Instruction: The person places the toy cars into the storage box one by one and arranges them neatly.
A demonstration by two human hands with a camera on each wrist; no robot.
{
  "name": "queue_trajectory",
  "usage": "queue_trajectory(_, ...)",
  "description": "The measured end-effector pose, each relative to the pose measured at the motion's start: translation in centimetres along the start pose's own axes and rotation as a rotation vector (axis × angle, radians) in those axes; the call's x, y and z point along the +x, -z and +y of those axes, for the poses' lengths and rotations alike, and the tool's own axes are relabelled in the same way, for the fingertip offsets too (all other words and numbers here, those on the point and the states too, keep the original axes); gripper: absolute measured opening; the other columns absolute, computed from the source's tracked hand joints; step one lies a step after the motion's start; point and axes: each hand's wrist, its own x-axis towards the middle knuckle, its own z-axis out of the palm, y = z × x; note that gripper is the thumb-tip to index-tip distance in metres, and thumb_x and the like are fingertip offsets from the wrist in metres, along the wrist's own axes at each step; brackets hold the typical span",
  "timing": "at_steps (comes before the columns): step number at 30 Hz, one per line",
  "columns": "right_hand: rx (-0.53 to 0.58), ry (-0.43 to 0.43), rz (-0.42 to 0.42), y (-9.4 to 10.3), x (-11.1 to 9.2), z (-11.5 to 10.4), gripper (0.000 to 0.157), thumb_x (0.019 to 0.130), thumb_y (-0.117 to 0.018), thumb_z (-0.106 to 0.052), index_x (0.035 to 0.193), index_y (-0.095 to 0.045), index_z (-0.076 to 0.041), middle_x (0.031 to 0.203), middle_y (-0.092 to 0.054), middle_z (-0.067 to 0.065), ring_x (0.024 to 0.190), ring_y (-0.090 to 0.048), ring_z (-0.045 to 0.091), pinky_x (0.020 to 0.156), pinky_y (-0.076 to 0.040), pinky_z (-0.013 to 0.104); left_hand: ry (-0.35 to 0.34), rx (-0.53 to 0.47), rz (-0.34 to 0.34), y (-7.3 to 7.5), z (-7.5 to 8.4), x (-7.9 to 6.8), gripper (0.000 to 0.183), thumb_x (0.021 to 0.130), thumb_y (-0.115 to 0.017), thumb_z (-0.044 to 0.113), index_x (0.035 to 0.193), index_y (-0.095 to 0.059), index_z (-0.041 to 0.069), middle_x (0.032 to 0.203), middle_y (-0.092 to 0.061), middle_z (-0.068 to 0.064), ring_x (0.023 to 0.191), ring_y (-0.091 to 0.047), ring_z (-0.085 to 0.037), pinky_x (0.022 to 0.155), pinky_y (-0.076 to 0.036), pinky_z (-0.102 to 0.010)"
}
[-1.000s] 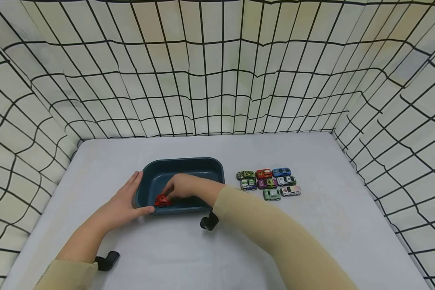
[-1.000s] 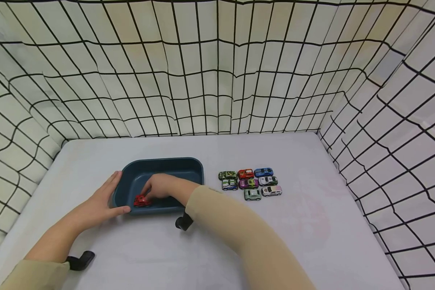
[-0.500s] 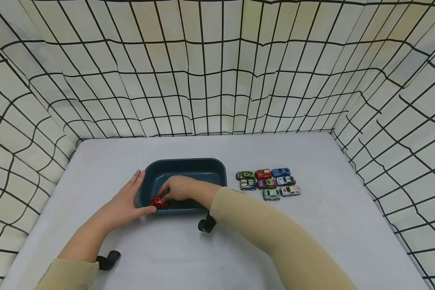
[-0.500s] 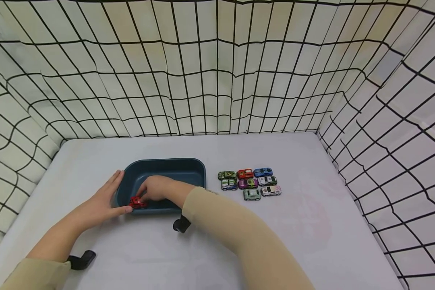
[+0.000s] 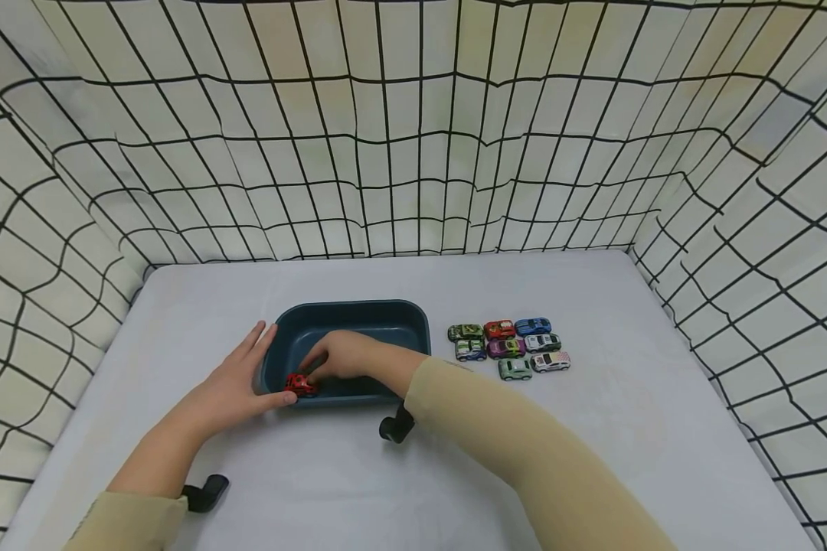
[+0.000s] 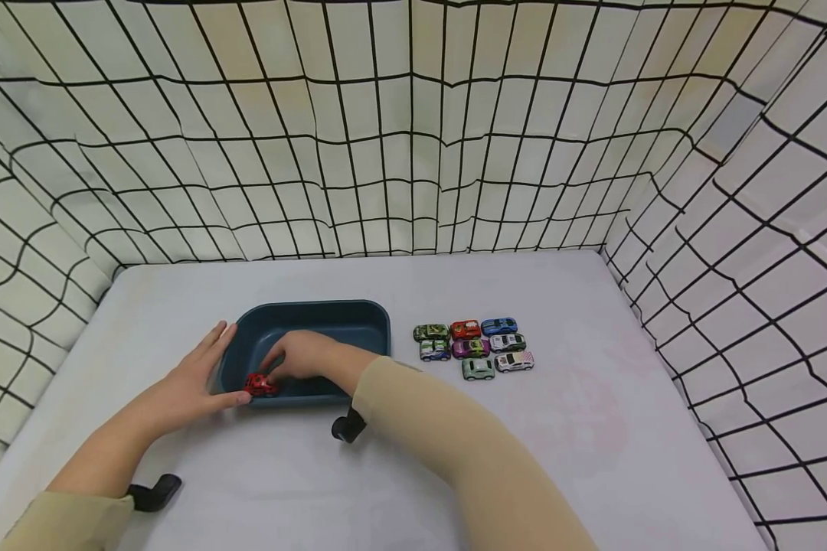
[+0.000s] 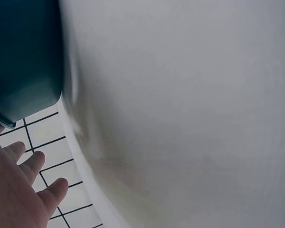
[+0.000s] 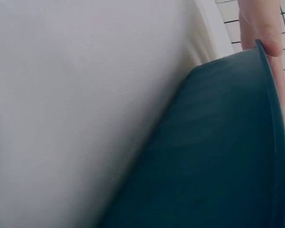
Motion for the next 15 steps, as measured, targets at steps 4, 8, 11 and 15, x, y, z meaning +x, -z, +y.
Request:
queue_trajectory(4, 0.024, 0.005, 0.027, 0.4, -0.7, 0.3, 0.033, 0.093, -0.072, -0.032, 0.124, -0.072, -0.025, 0.102, -0.069, -0.012, 0.083, -0.059, 0.002, 0.069, -0.048, 0.016, -0.001, 0.02, -0.004, 0.0, -0.1, 0.0, 0.121, 0.079, -0.069, 0.069, 0.16, -0.002, 0.009, 0.164, -0.002, -0.022, 0.142, -0.019, -0.055, 0.103, -0.028, -0.073)
queue_trajectory(8, 0.021, 0.022, 0.047, 1.2, -1.7, 0.2, 0.034, 0.092, -0.072, -0.032, 0.125, -0.071, -0.025, 0.102, -0.069, -0.012, 0.083, -0.059, 0.002, 0.069, -0.049, 0.017, 0.003, 0.036, 0.001, 0.2, 0.1, 0.0, 0.117, 0.082, -0.065, 0.069, 0.16, -0.002, 0.009, 0.165, -0.002, -0.021, 0.143, -0.018, -0.053, 0.104, -0.029, -0.072)
queue_trajectory(11, 0.007, 0.042, 0.061, 2.0, -2.7, 0.2, 0.035, 0.092, -0.072, -0.032, 0.127, -0.07, -0.024, 0.101, -0.068, -0.013, 0.083, -0.059, 0.002, 0.069, -0.048, 0.017, 0.003, 0.047, 0.008, 0.3, 0.3, 0.0, 0.118, 0.081, -0.064, 0.071, 0.16, -0.002, 0.008, 0.165, -0.003, -0.021, 0.143, -0.018, -0.052, 0.105, -0.028, -0.071)
queue_trajectory(15, 0.011, 0.05, 0.071, 2.8, -4.1, 0.4, 0.037, 0.092, -0.072, -0.033, 0.128, -0.07, -0.023, 0.098, -0.066, -0.014, 0.082, -0.058, 0.002, 0.068, -0.048, 0.018, 0.003, 0.068, 0.01, 0.2, 0.4, 0.0, 0.123, 0.078, -0.064, 0.075, 0.16, -0.004, 0.006, 0.164, -0.006, -0.022, 0.143, -0.019, -0.052, 0.105, -0.029, -0.07)
